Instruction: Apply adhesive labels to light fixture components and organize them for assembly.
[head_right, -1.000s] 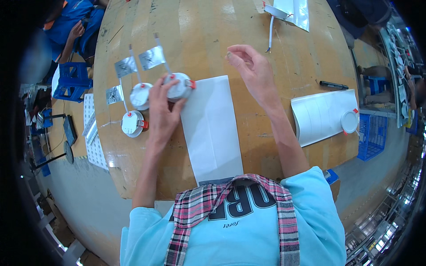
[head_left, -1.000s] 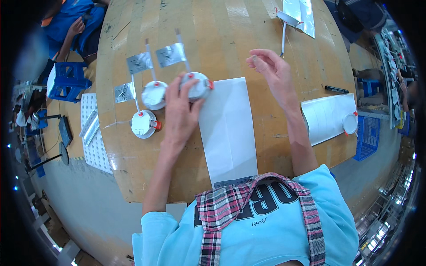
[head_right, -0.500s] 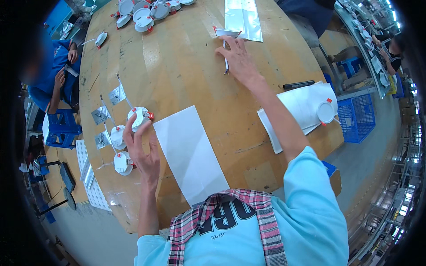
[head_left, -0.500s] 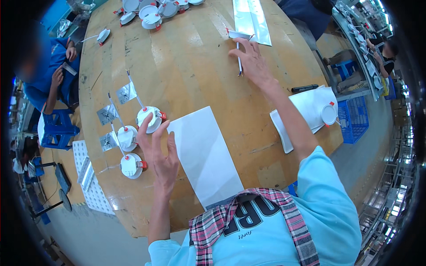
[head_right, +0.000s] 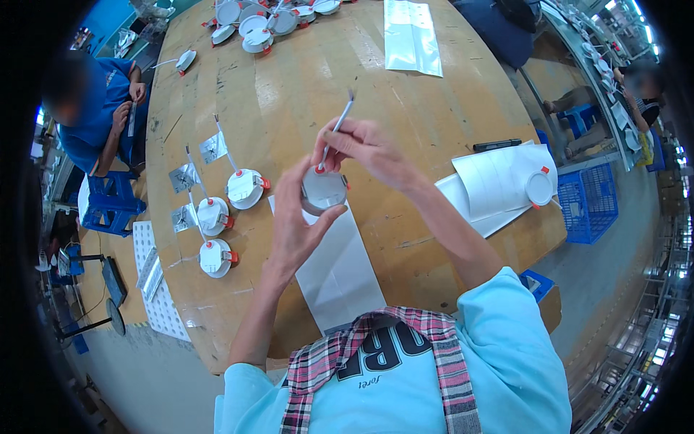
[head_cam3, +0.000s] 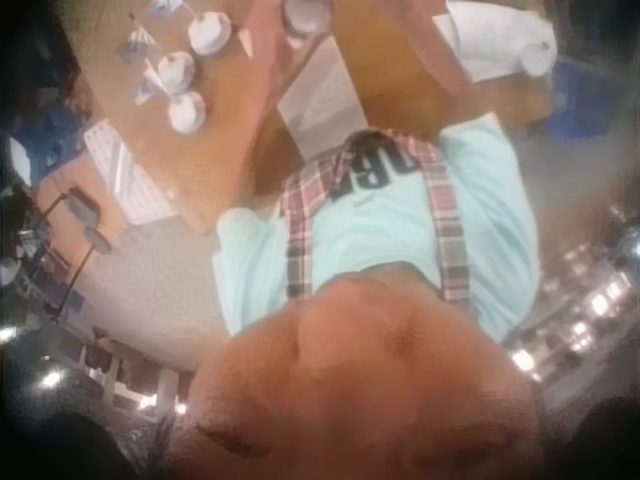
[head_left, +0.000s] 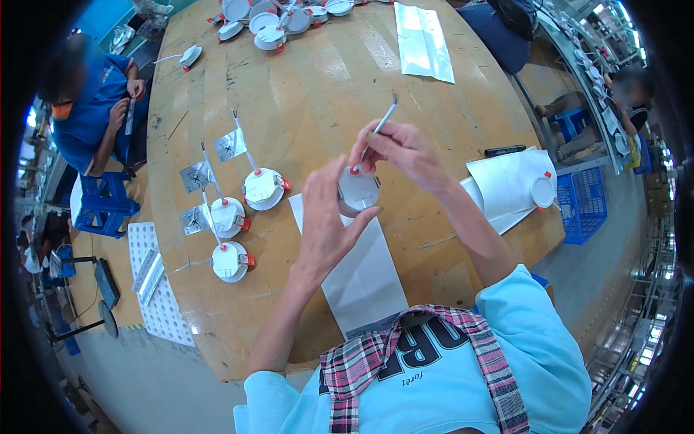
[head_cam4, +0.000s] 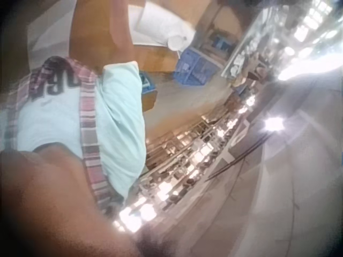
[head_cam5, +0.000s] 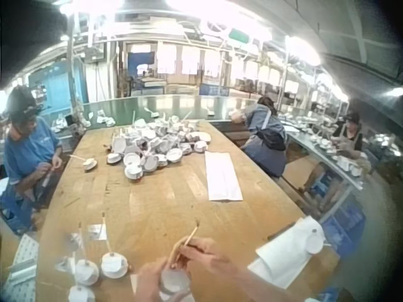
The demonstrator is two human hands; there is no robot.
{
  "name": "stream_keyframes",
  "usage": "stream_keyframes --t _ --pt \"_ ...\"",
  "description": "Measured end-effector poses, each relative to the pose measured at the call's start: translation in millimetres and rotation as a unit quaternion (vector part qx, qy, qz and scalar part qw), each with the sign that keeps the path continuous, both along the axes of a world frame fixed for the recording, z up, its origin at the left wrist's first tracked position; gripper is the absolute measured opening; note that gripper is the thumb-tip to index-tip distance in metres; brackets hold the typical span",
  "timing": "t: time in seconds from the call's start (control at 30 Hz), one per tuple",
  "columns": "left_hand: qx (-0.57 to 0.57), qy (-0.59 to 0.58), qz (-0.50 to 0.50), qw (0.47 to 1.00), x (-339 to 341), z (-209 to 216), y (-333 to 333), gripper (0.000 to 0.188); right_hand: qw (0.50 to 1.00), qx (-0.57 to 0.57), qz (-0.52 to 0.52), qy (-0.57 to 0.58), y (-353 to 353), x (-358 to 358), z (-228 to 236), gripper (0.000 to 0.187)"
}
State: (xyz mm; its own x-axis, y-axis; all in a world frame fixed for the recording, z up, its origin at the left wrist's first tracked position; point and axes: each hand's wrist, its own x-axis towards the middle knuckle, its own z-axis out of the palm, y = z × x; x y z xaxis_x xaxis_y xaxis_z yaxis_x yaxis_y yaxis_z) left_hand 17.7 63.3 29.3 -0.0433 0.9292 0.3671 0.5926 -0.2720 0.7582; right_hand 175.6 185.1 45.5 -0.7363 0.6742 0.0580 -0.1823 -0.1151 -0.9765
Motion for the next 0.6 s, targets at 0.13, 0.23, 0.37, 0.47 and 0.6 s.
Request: stream_keyframes --t 0.13,0.23,0.37,0.47,0.6 --pt "-0.061 -0.012 -0.015 0.998 -6 -24 -4 0.072 0.999 0.045 -0.007 -0.022 -5 -17 -17 0.025" --pt "-0.065 0.003 0.009 0.998 -8 -21 -11 0.064 0.985 -0.032 -0.084 0.146 6 -10 -23 0.025" --pt "-0.059 0.006 -0.018 0.998 -10 -27 -15 0.066 0.958 -0.109 0.043 0.26 21 -12 -35 0.024" --pt "-0.045 0.029 0.0 0.999 -10 -26 -15 0.068 0.963 -0.105 -0.055 0.24 25 -19 -41 0.022" --pt "-0.022 0.064 0.04 0.997 -5 -28 -5 0.068 0.956 -0.019 -0.268 0.115 24 -35 -33 0.02"
